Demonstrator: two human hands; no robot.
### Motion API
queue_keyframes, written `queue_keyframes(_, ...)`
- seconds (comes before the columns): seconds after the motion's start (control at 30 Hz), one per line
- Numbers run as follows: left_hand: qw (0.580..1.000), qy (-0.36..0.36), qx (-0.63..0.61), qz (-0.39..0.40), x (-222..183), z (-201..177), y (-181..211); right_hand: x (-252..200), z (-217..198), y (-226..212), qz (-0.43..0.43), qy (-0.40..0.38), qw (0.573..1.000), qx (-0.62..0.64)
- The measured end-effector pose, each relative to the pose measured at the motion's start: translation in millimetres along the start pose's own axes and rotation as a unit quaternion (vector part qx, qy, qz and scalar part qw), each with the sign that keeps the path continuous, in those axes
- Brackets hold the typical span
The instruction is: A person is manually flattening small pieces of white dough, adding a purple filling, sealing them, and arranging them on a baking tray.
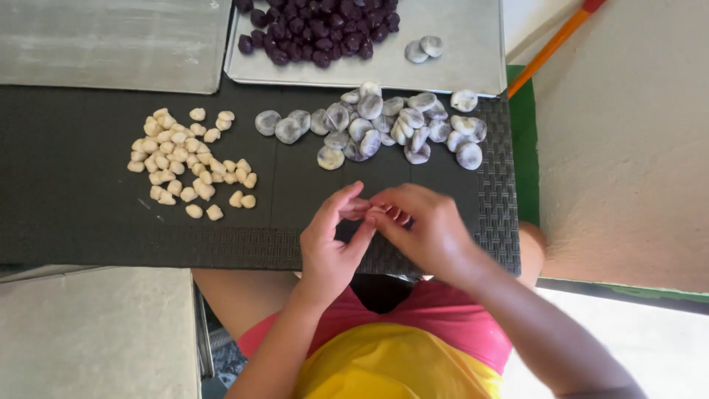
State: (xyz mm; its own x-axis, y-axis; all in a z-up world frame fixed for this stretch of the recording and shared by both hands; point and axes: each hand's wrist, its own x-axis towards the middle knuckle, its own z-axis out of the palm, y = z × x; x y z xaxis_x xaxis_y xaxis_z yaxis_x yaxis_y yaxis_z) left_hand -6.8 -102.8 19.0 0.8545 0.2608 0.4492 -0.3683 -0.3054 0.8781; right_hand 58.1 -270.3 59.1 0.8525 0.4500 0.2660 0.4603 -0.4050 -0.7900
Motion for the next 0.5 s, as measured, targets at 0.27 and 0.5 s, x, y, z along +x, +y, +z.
queue_keyframes(0.27,0.875,-0.296,0.34,0.175,-7,-28,-16,-55,16,15,-0.157,0.061,0.932,-0.321)
queue_keyframes(0.5,0.869,-0.284,0.362,0.183,-3,-25,-18,-36,-16,30,-0.125,-0.046,0.929,-0.345)
